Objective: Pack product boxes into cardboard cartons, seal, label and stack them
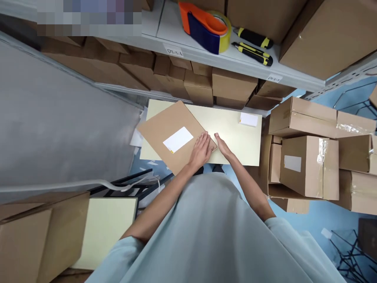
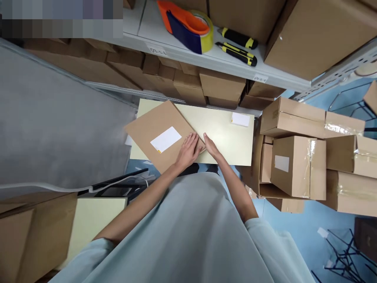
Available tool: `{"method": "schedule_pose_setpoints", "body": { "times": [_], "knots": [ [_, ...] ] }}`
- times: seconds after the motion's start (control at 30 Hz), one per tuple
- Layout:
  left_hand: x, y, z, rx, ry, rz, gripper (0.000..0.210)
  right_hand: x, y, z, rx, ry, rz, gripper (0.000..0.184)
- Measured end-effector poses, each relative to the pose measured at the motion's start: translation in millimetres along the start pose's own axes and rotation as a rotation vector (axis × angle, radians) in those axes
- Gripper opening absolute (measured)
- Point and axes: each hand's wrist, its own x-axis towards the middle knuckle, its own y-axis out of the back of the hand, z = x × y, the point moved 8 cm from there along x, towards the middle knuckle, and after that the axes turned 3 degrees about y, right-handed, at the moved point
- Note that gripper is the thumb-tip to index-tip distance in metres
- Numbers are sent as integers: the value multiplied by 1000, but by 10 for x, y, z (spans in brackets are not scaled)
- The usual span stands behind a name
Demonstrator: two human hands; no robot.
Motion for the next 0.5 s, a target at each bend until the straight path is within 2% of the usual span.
{"method": "schedule_pose_setpoints", "body": {
  "times": [0.07,0.13,0.2,0.3,0.4,0.5],
  "knots": [
    [138,253,-128,-17,11,35,75,-155,172,44,29,-85,118,85],
    [369,588,-372,-4,80,87,78,-378,274,165,117,-224,230,82],
    [670,940,-686,25,181,117,84,-600,240,290,239,-359,295,82],
    [1133,1410,-1137,82,331,113,89,-780,21,328,386,-456,331,72],
    [1465,1642,-1437,114,438,-33,87,-766,-255,151,446,-425,317,60],
    [1607,1723,-1542,72,460,-157,79,-708,-451,-88,436,-373,331,56]
  ]
}}
